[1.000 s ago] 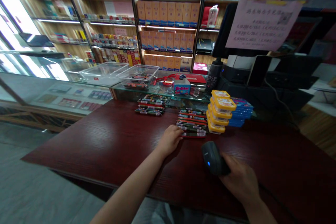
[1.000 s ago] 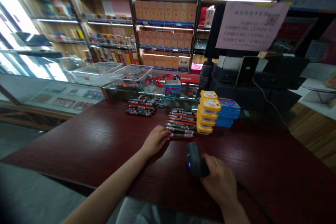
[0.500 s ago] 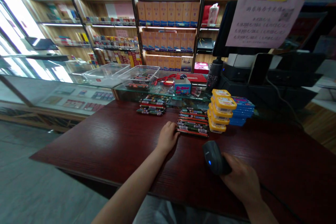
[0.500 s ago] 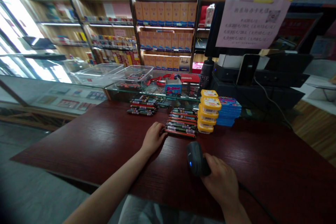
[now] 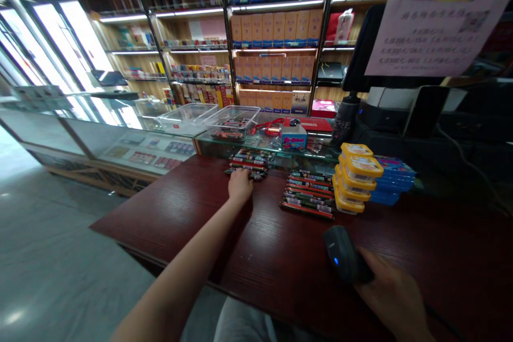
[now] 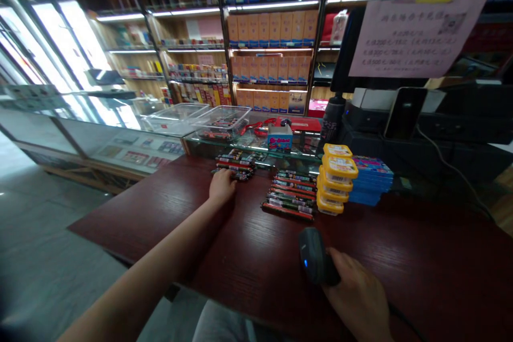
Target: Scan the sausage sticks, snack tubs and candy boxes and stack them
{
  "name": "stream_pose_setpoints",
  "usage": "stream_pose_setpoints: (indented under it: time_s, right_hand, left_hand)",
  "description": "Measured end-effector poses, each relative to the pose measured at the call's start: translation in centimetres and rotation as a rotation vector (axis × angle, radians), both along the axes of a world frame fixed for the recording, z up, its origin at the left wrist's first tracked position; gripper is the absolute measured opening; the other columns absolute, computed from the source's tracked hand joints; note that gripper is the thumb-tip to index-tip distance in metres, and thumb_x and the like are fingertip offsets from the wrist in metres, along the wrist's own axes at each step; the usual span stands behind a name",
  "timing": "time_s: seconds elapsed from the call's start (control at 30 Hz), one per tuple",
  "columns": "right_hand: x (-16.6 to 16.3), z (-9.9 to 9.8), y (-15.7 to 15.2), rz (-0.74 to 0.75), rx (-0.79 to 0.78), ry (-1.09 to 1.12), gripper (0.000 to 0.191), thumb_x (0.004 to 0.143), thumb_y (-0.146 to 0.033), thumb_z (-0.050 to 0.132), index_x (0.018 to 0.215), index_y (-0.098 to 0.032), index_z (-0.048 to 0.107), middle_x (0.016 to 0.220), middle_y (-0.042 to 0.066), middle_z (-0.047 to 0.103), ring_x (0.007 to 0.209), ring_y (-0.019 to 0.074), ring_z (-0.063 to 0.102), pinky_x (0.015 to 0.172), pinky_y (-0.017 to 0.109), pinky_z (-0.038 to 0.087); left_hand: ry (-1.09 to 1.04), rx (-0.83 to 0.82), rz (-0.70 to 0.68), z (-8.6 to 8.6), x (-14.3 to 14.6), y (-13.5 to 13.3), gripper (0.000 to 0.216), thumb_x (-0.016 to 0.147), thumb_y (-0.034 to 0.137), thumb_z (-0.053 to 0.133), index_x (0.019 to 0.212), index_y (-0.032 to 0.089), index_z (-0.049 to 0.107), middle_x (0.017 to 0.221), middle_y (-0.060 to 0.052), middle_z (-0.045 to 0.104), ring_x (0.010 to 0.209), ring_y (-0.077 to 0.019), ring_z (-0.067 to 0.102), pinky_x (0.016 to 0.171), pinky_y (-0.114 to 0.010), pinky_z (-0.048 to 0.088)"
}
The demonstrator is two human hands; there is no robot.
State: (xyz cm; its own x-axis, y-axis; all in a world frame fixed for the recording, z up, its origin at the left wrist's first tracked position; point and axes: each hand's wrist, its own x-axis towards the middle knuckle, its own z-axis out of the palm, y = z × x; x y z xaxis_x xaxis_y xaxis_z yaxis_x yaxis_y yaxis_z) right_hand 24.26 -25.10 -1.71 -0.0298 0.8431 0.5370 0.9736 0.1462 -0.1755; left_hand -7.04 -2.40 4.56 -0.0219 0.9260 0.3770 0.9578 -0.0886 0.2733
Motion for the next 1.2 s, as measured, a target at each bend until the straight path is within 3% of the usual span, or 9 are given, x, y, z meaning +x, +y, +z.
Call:
stream_pose_setpoints:
  time_s: [0.27, 0.53, 0.67, 0.77, 0.87, 0.97, 1.07, 1.2]
  right_hand:
    - [0.8, -1.1, 0.5, 0.027, 0.044, -0.03, 0.026, 0.078, -0.029, 0.052, 0.103, -0.024, 0.057, 0.092, 0.002, 0.072, 0.075, 0.0194, 0.068, 0.064, 0.029, 0.048]
    - [0.0, -0.1, 0.5, 0.003, 0.027, -0.003, 0.025, 0.08, -0.024, 0.048, 0.103, -0.022, 0.057, 0.094, 0.004, 0.071, 0.078, 0.0202, 0.067, 0.067, 0.031, 0.047]
    - [-0.3, 0.3, 0.5, -0.01, 0.032, 0.0, 0.025, 0.076, -0.022, 0.047, 0.099, -0.022, 0.058, 0.092, 0.005, 0.072, 0.078, 0.0209, 0.067, 0.068, 0.031, 0.048]
    - [-0.3, 0.3, 0.4, -0.002, 0.033, -0.005, 0.027, 0.075, -0.021, 0.047, 0.099, -0.023, 0.058, 0.095, 0.006, 0.072, 0.081, 0.0217, 0.067, 0.067, 0.031, 0.048]
    - [-0.3, 0.2, 0.3, 0.015, 0.034, 0.01, 0.027, 0.075, -0.021, 0.047, 0.1, -0.023, 0.058, 0.096, 0.006, 0.072, 0.082, 0.0217, 0.067, 0.067, 0.031, 0.049]
    - [-0.3, 0.1, 0.1, 0.039, 0.024, 0.014, 0.03, 0.074, -0.018, 0.046, 0.101, -0.022, 0.058, 0.096, 0.007, 0.071, 0.083, 0.0218, 0.067, 0.069, 0.032, 0.049]
    - [-0.6, 0.6, -0.2, 0.058, -0.006, 0.037, 0.03, 0.072, -0.018, 0.047, 0.099, -0.022, 0.059, 0.098, 0.008, 0.071, 0.084, 0.0221, 0.067, 0.069, 0.031, 0.049]
    - [-1.8, 2.5, -0.4, 0.106, -0.1, 0.207, 0.029, 0.07, -0.02, 0.049, 0.095, -0.023, 0.062, 0.092, 0.004, 0.072, 0.08, 0.0211, 0.067, 0.067, 0.03, 0.049]
  left_hand:
    - [0.222, -0.043, -0.012, -0.7, -3.4, 2.9, 0.023, 0.081, 0.016, 0.051, 0.1, 0.021, 0.064, 0.111, -0.01, 0.057, 0.104, -0.0261, 0.049, 0.083, -0.035, 0.041]
    - [0.193, -0.031, -0.041, -1.1, -3.4, 1.0, 0.023, 0.085, 0.026, 0.05, 0.105, 0.025, 0.063, 0.108, -0.01, 0.057, 0.106, -0.0273, 0.049, 0.089, -0.04, 0.036]
    - [-0.102, -0.025, -0.14, -1.0, -1.4, -1.3, 0.031, 0.089, 0.027, 0.044, 0.117, 0.026, 0.056, 0.105, -0.007, 0.061, 0.094, -0.0203, 0.056, 0.08, -0.03, 0.04]
    - [-0.448, -0.026, -0.289, -1.2, 1.2, -2.7, 0.027, 0.088, 0.033, 0.046, 0.108, 0.023, 0.061, 0.093, -0.003, 0.064, 0.084, -0.0168, 0.058, 0.073, -0.026, 0.042]
    - [-0.862, -0.199, -0.425, -2.0, 3.7, -3.7, 0.033, 0.084, 0.04, 0.049, 0.102, 0.016, 0.063, 0.073, -0.002, 0.06, 0.058, -0.0112, 0.053, 0.054, -0.023, 0.041]
    - [-1.186, -0.399, -0.522, -2.9, 4.9, -4.4, 0.046, 0.079, 0.045, 0.055, 0.111, 0.012, 0.06, 0.066, 0.0, 0.056, 0.046, -0.0071, 0.045, 0.043, -0.019, 0.036]
    - [-1.341, -0.532, -0.596, -3.5, 4.7, -4.9, 0.052, 0.077, 0.047, 0.059, 0.114, 0.01, 0.059, 0.057, 0.003, 0.052, 0.043, -0.0066, 0.044, 0.043, -0.019, 0.04]
    - [-1.437, -0.567, -0.623, -3.9, 4.1, -5.1, 0.052, 0.075, 0.046, 0.064, 0.112, 0.009, 0.061, 0.06, 0.001, 0.055, 0.046, -0.0069, 0.046, 0.044, -0.021, 0.044]
